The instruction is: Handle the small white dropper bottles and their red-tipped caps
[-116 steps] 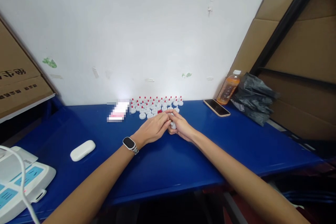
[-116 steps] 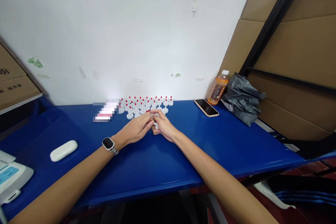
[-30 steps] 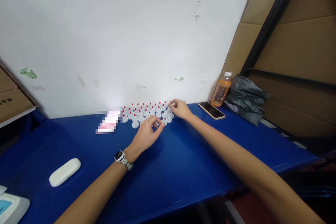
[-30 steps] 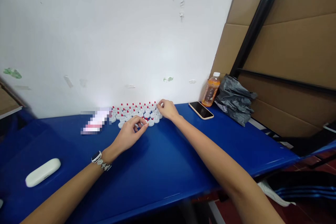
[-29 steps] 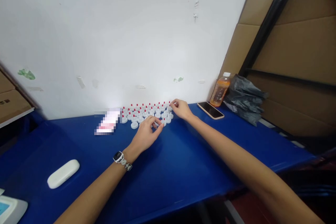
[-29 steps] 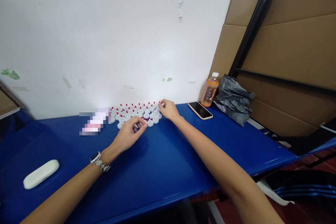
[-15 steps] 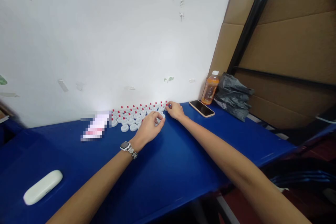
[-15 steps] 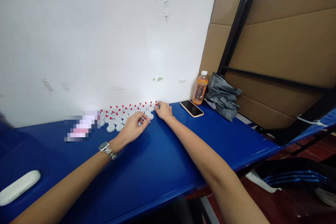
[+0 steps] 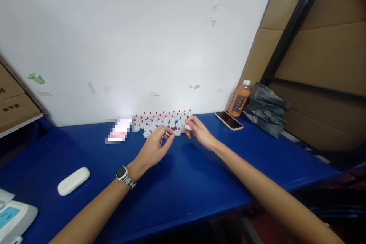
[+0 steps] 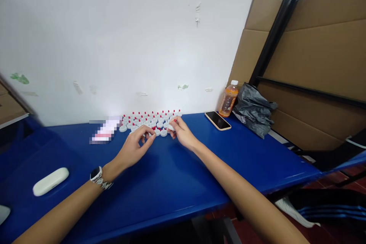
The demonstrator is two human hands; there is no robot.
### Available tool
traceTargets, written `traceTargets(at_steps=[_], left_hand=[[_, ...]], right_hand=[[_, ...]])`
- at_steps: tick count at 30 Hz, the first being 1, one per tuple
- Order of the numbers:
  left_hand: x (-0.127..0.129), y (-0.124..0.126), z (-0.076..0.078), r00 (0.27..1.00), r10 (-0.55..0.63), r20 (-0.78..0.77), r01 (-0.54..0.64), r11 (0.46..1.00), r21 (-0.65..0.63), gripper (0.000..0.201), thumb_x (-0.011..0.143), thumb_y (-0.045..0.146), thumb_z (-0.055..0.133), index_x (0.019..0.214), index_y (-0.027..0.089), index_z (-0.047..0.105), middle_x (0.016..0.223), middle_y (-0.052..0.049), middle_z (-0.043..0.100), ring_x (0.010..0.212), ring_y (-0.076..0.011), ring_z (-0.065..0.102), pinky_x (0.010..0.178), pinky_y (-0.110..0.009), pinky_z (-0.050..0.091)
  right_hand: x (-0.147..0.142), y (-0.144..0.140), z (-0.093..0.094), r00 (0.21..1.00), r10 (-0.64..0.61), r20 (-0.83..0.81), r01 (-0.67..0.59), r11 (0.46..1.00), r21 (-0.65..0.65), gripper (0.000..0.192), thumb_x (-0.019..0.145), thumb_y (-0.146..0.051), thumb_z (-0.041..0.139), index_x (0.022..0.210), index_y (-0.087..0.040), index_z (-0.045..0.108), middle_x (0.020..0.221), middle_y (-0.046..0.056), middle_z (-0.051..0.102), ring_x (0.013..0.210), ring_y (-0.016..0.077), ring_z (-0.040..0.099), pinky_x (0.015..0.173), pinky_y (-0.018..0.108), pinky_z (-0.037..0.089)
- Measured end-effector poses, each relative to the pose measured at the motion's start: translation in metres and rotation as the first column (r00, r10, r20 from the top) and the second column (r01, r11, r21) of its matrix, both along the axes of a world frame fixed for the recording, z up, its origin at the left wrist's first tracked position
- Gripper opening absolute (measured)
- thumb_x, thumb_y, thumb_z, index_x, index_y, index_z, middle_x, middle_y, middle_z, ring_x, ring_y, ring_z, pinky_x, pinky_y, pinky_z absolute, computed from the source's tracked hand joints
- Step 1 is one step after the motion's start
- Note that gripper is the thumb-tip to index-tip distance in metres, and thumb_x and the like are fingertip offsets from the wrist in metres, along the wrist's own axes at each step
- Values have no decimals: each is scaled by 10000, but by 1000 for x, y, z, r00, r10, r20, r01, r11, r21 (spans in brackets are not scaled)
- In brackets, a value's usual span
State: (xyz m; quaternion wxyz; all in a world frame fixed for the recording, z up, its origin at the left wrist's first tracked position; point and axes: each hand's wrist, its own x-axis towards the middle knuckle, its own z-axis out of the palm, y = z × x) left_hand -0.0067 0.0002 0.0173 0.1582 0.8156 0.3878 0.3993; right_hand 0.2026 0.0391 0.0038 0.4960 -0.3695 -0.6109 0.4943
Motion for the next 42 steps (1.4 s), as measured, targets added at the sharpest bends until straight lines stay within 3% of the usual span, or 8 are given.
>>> traceTargets(at_steps=[5, 10, 14, 20, 24, 30, 36, 42], left_hand=[[-13, -9, -1, 999, -36, -25, 36, 999, 1, 236, 1003, 335, 415, 1164, 209, 534, 992, -49, 613, 852, -162, 576, 767, -300, 457], [-17, -11, -2, 982, -112, -149, 110, 994, -17, 267, 1030, 341, 312, 979, 202, 534, 942, -55, 592, 861, -182, 574, 803, -325, 451], [-11, -15, -3, 969, -124, -214, 120, 992, -33, 262, 1022, 372, 336, 916, 202, 506, 896, -44, 582, 777, -175, 553, 726, -315, 449], [-7, -15, -5, 938, -148, -313, 179, 981, 72, 292, 1033, 316, 281, 1033, 200, 549, 1080, -89, 593, 998, -215, 573, 879, -342, 457], [-8, -12, -7, 943, -115, -312, 146, 986, 79, 321, 1032, 323, 275, 952, 196, 559, 967, -70, 599, 898, -198, 569, 803, -317, 455], [2, -9, -17, 996, -85, -30, 83, 993, -85, 404, 1026, 393, 283, 817, 186, 560, 775, -29, 609, 702, -155, 526, 711, -297, 438], [9, -7, -20, 982, 28, 186, 18, 970, -241, 463, 996, 490, 333, 719, 174, 525, 635, 13, 514, 589, -127, 432, 572, -261, 366], [2, -14, -11, 1000, -2, 14, 4, 993, -114, 320, 1021, 369, 312, 860, 197, 528, 780, -9, 584, 694, -156, 524, 666, -288, 408]], right_hand=[[-38, -21, 0, 952, 305, 37, -300, 948, -107, 298, 850, -404, 506, 675, -167, 552, 545, -39, 429, 472, 88, 367, 495, 237, 288], [-50, -24, -7, 903, 429, -3, -423, 889, -175, 543, 887, -555, 344, 542, -174, 521, 388, -30, 370, 360, 85, 275, 414, 249, 191], [-49, -30, -8, 938, 342, -58, -344, 892, -292, 599, 895, -706, 284, 615, -209, 465, 351, -64, 343, 307, 82, 221, 363, 232, 174], [-52, -41, -6, 976, 201, 84, -183, 965, -186, 605, 874, -726, 384, 559, -211, 419, 352, -41, 384, 312, 78, 311, 363, 229, 205], [-56, -43, -11, 993, 115, 32, -108, 980, -166, 561, 840, -716, 472, 607, -207, 437, 424, -66, 351, 367, 69, 268, 385, 230, 202], [-56, -44, -18, 980, -87, 179, 68, 991, 112, 491, 936, -615, 396, 678, -203, 467, 577, -19, 450, 517, 118, 385, 492, 250, 313], [-55, -53, -8, 839, -319, 440, 162, 920, 358, 406, 995, -496, 339, 733, -221, 482, 619, -10, 516, 586, 150, 474, 586, 251, 344], [-54, -54, -9, 873, -291, 392, 159, 929, 334, 394, 1005, -484, 333, 783, -220, 524, 680, 12, 584, 634, 165, 524, 611, 262, 364]])
